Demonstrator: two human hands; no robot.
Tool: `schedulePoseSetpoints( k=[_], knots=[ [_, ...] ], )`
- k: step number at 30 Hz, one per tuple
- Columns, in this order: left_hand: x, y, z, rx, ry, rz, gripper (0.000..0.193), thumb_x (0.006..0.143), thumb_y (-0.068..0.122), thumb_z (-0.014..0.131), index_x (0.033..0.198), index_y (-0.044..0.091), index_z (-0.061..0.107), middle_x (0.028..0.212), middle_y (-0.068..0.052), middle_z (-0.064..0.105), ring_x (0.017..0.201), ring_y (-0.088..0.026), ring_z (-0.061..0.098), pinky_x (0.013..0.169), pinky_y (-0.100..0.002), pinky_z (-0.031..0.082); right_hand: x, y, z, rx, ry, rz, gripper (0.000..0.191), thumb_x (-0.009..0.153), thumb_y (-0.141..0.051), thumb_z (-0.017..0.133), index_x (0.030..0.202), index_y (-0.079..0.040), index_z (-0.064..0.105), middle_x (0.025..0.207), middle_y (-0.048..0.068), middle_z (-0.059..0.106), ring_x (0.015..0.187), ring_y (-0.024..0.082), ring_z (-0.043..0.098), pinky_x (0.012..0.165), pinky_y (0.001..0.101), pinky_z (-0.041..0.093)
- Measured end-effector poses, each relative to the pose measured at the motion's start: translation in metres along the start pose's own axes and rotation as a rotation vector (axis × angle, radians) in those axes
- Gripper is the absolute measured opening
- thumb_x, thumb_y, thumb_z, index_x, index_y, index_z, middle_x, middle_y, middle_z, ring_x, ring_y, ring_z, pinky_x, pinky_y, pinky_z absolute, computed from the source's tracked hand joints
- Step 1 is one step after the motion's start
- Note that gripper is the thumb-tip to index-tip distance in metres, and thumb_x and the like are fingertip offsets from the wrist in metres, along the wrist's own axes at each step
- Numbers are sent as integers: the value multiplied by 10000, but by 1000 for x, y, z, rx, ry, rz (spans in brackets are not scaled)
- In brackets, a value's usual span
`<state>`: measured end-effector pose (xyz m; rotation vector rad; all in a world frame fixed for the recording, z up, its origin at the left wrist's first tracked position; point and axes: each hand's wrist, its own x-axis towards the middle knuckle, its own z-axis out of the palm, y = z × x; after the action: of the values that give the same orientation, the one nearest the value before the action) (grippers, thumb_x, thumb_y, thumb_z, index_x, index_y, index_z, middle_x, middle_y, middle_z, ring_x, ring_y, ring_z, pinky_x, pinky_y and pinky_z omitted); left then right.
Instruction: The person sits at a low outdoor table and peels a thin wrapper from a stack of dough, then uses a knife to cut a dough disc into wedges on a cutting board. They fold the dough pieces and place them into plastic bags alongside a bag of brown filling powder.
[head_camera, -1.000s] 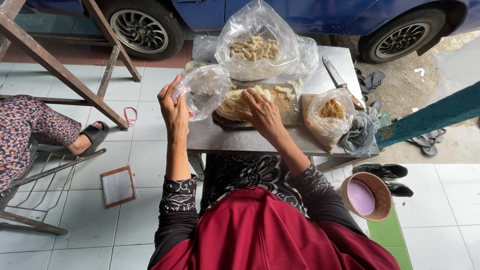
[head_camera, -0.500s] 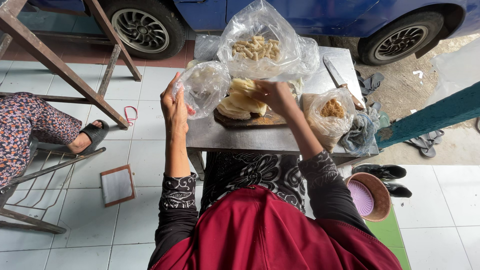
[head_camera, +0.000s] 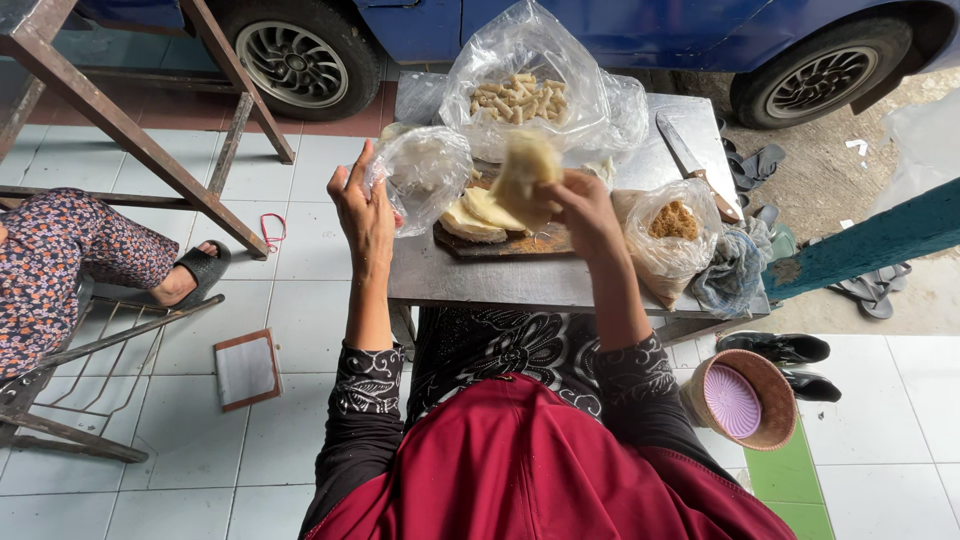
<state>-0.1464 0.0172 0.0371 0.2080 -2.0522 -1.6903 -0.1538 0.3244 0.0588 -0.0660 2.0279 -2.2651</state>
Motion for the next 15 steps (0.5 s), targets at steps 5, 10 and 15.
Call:
schedulePoseSetpoints(
  k=[5, 10, 15],
  knots=[
    [-13, 20, -3, 283, 9, 154, 442, 1090, 198, 556, 1523, 289, 535, 1584, -214, 226, 876, -289, 704, 651, -305, 607, 31, 45, 71, 250, -446, 253, 249, 989, -116, 697, 1140, 75, 648, 950, 90, 673, 809, 151, 666, 707, 291, 590],
    [-40, 47, -9, 543, -65, 1, 456, 1074, 327, 471, 1528, 362, 444, 1665, -316, -26, 931, -405, 751, 688, -404, 641, 80, 64, 121, 547, -285, 258, 164, 974, -102, 636, 1039, 36, 695, 861, 89, 697, 653, 133, 624, 555, 268, 520],
    [-58, 51, 4, 558, 37, 317, 460, 1113, 396, 479, 1569, 337, 493, 1672, -300, 33, 1084, -468, 694, 757, -474, 620, 46, 84, 167, -303, 41, -458, 114, 935, -97, 706, 965, 12, 722, 808, 71, 752, 735, 195, 746, 624, 377, 577]
  ],
)
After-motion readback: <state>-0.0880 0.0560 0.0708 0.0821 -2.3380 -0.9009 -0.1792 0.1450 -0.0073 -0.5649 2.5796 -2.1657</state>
